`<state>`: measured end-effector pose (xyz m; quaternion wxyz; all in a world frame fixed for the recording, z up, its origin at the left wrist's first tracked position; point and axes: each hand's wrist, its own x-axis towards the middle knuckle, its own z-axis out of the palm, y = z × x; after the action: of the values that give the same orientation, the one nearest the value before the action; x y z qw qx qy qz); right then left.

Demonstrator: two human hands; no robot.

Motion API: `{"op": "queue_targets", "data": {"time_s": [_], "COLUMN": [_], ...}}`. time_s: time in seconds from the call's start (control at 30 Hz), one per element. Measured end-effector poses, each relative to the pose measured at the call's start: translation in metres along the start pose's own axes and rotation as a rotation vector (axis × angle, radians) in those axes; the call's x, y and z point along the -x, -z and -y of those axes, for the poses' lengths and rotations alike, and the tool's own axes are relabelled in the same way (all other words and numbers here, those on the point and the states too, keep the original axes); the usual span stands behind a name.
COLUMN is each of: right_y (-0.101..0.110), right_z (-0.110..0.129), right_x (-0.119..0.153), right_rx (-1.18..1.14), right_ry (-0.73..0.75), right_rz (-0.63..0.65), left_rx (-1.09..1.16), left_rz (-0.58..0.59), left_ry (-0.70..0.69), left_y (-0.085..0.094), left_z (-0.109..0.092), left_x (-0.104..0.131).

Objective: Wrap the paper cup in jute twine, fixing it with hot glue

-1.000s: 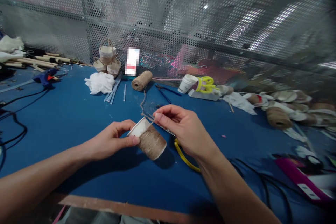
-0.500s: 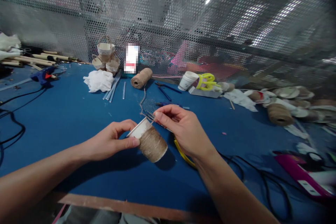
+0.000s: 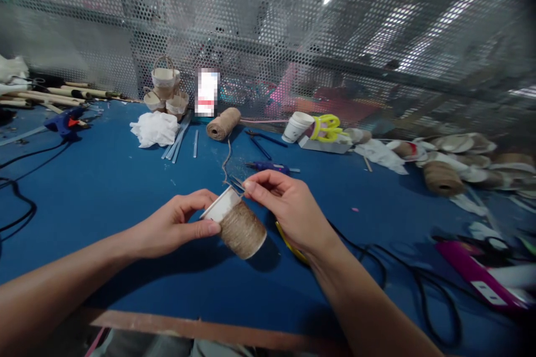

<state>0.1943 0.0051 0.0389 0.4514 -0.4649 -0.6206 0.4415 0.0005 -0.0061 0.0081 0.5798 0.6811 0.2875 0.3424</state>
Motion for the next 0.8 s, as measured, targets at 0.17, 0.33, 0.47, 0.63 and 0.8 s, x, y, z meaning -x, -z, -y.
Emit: {"op": "queue_targets", "data": {"time_s": [0.17, 0.33, 0.47, 0.63, 0.8], "right_y": [0.0007, 0.0004, -0.0002, -0.0008, 0.0011], "right_z": [0.0004, 0.0007, 0.0008, -0.0012, -0.0008], "right_x": [0.0020, 0.0018, 0.0016, 0.0019, 0.0030], "right_rx": [-0.022, -0.021, -0.013, -0.003, 0.006], "right_ry": [-0.007, -0.034, -0.052, -0.071, -0.068], "right_rz": [0.028, 0.047, 0.052, 0.066, 0.054], "left_rx": [-0.001, -0.023, -0.025, -0.035, -0.054], "left_rz": [0.012, 0.009, 0.019, 0.014, -0.001], "left_ry": [-0.033, -0.077, -0.099, -0.114, -0.117], "left_y": [-0.0003, 0.0002, 0.0000, -0.0001, 0.0014], "left_z": [0.0008, -0.0003, -0.0024, -0.0036, -0.0025], "left_x": [0.0018, 0.0024, 0.0030, 0.0036, 0.0030]}}
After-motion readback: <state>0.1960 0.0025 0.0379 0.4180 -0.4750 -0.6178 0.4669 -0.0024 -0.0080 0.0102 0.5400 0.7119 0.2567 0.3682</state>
